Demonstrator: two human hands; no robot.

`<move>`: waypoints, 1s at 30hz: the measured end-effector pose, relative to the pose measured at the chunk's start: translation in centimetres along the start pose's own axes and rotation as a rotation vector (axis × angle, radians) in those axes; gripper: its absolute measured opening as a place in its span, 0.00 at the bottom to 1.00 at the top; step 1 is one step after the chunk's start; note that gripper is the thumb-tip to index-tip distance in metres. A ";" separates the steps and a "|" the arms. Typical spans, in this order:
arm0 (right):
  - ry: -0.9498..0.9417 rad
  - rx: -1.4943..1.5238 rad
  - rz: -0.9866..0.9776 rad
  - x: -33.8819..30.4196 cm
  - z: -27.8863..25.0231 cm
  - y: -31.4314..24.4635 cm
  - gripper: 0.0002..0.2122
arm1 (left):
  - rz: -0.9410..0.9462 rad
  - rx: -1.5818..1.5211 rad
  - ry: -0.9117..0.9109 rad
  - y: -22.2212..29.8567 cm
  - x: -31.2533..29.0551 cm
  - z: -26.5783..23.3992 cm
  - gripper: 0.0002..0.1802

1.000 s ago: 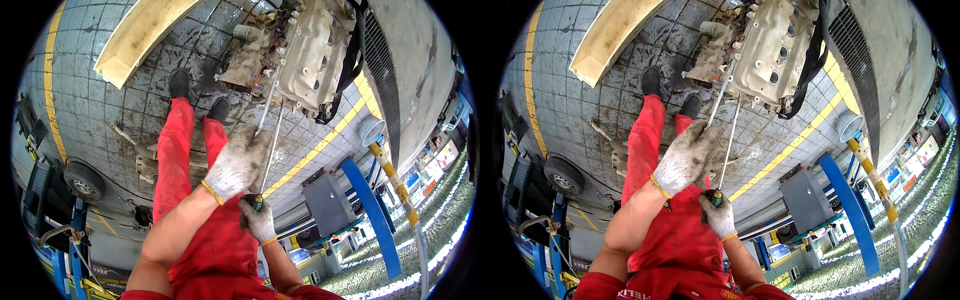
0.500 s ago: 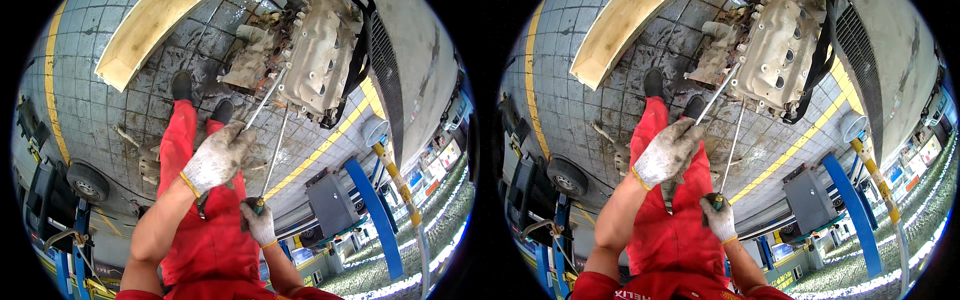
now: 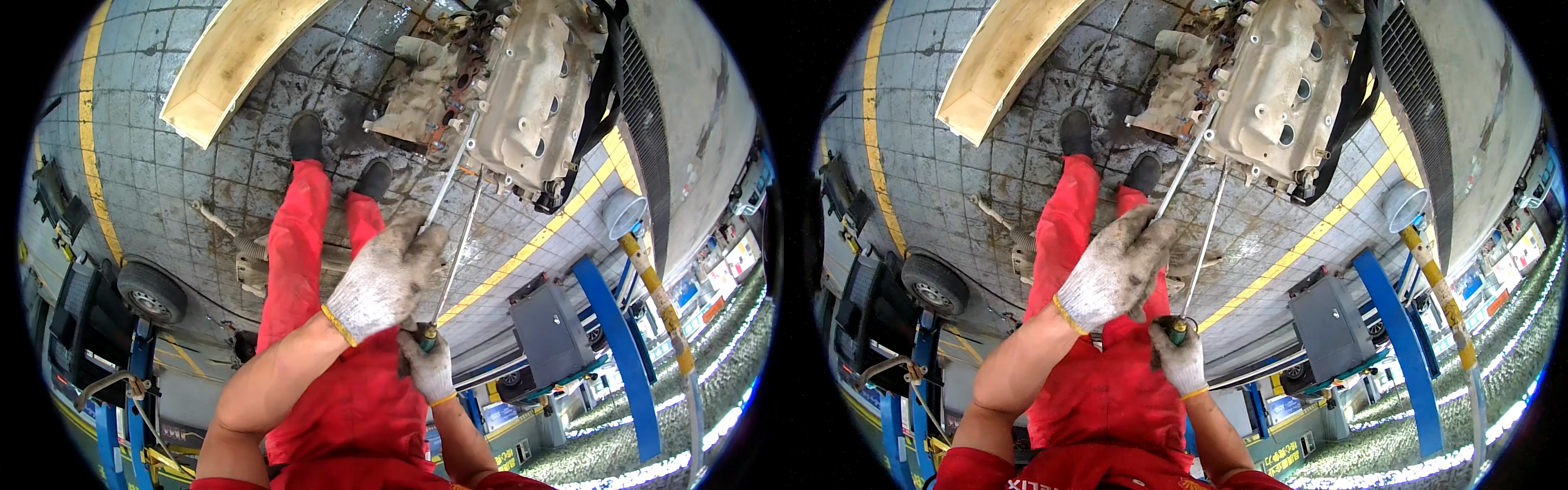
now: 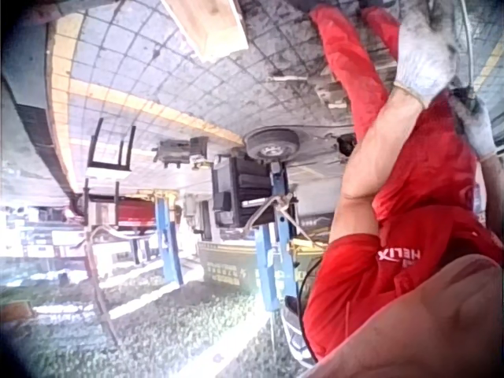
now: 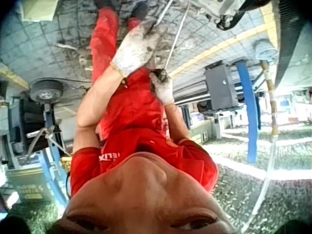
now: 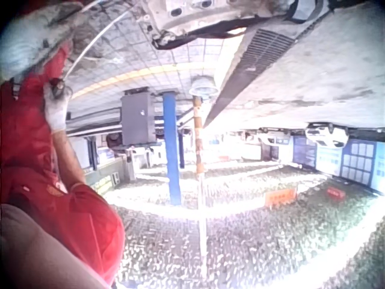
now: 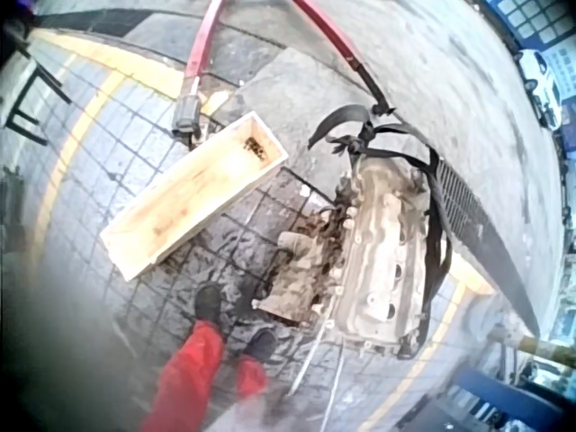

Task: The person uses a power impact wrench to remove bolts from a car engine block. They then use two screwdrivers to pry off the valve cover, revealing the internal camshafts and valve train components.

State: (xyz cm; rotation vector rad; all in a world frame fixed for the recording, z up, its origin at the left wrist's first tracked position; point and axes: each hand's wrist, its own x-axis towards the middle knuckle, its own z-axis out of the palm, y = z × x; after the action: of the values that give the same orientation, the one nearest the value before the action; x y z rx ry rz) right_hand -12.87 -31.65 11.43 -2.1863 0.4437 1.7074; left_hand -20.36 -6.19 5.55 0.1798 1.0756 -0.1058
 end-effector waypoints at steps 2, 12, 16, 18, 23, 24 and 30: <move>-0.001 0.008 0.034 -0.1 0.1 -0.2 0.07 | 0.067 0.054 0.082 -1.6 1.5 -1.2 0.19; 0.011 -0.007 0.030 -0.4 0.3 -0.6 0.09 | 0.602 0.877 0.198 -6.2 6.3 -5.6 0.12; -0.016 0.038 0.027 -0.6 0.6 -1.1 0.09 | 0.558 0.867 0.275 -6.5 6.1 -5.1 0.13; -0.020 0.026 0.001 -0.6 0.3 -0.4 0.09 | 0.682 0.875 0.292 -7.6 6.7 -5.3 0.13; 0.009 -0.006 0.025 -2.4 -0.1 -1.9 0.07 | 0.766 0.830 0.333 -6.3 5.8 -4.7 0.15; 0.013 -0.064 -0.017 -2.5 -0.3 -1.4 0.07 | 0.719 0.804 0.319 -5.9 5.8 -4.7 0.16; 0.158 -0.015 -0.160 -6.0 -1.7 0.1 0.08 | 0.535 0.671 0.269 -4.2 4.0 -3.7 0.19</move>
State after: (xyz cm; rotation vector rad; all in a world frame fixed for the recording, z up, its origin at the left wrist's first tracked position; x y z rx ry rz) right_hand -12.85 -32.23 17.65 -2.3094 0.2862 1.4664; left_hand -22.42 -9.52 -0.06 1.1023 1.1932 0.0467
